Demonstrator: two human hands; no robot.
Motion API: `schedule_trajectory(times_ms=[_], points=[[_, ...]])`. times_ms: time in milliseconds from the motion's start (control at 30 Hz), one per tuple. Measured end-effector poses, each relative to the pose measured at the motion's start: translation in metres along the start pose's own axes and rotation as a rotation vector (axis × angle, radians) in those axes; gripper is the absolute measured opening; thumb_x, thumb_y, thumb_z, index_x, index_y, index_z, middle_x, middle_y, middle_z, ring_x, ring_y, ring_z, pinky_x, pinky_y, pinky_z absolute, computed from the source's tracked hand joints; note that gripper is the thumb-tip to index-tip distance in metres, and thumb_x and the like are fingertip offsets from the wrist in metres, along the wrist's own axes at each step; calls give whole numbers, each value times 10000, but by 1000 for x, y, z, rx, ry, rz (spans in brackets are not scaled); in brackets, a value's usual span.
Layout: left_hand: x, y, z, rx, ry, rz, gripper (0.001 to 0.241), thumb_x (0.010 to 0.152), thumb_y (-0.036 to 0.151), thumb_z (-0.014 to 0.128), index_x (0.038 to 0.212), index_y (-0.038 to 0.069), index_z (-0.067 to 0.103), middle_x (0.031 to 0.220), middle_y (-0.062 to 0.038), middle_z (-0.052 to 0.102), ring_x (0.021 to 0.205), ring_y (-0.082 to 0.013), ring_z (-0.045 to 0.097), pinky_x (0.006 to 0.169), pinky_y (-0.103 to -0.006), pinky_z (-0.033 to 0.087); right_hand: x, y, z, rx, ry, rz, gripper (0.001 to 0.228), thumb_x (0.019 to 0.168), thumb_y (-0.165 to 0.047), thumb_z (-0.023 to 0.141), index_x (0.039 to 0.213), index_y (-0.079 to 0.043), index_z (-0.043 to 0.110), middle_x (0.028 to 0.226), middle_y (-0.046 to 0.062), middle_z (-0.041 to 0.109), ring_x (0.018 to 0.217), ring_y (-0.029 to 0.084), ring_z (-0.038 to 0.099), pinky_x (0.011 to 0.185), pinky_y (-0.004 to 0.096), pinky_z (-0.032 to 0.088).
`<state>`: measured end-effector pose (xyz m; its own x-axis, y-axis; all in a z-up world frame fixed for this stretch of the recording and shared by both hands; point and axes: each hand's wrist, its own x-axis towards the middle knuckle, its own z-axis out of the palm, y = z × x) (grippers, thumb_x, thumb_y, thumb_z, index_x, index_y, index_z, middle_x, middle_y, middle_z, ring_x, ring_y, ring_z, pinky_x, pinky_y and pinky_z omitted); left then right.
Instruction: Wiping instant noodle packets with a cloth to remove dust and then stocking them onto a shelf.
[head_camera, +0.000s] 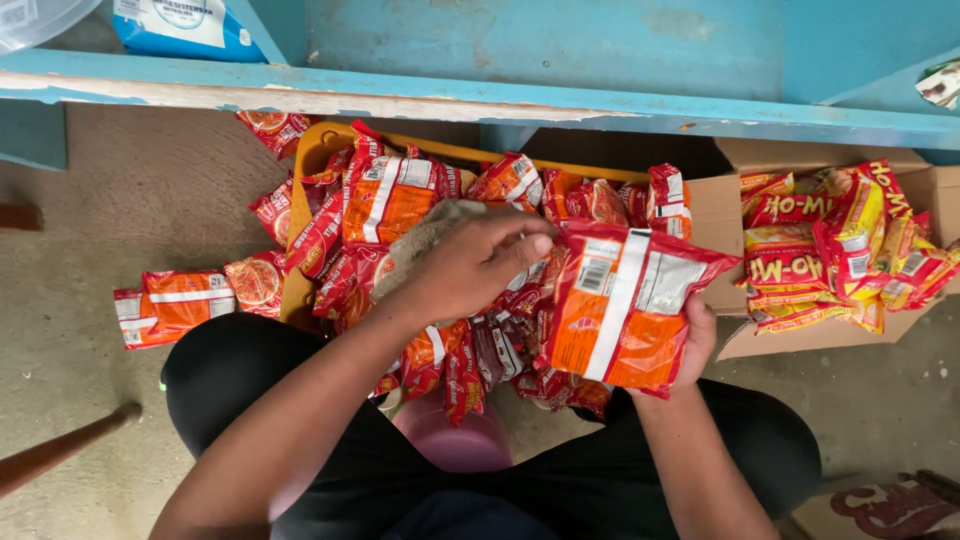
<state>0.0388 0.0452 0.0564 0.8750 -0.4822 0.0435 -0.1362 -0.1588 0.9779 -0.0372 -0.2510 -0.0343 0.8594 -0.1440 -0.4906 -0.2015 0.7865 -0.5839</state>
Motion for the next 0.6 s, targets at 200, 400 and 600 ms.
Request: schedule_trajectory(times_ms=[200, 400, 600], points=[[1, -28, 21, -358, 35, -97, 363, 1059, 340, 537, 1172, 40, 706, 937, -188, 703, 839, -286, 674, 797, -449, 551, 20, 26, -56, -51, -23, 76, 661, 839, -482, 591, 1424, -175, 568, 1376, 153, 634, 1212, 385, 632, 1097, 643, 414], [5, -27, 5, -343, 215, -32, 214, 1055, 205, 594, 999, 41, 720, 746, -100, 654, 669, -148, 586, 668, -303, 489, 5, 33, 5, -76, 7, 321, 710, 880, -596, 524, 1444, -164, 534, 1389, 189, 599, 1244, 430, 582, 1126, 672, 351], [0, -2, 0, -111, 219, 100, 180, 985, 151, 677, 1117, 31, 700, 935, -161, 669, 861, -255, 595, 776, -396, 488, 5, 39, 0, -132, -2, 368, 697, 898, -608, 502, 1445, -177, 527, 1370, 184, 606, 1238, 418, 585, 1133, 659, 355]])
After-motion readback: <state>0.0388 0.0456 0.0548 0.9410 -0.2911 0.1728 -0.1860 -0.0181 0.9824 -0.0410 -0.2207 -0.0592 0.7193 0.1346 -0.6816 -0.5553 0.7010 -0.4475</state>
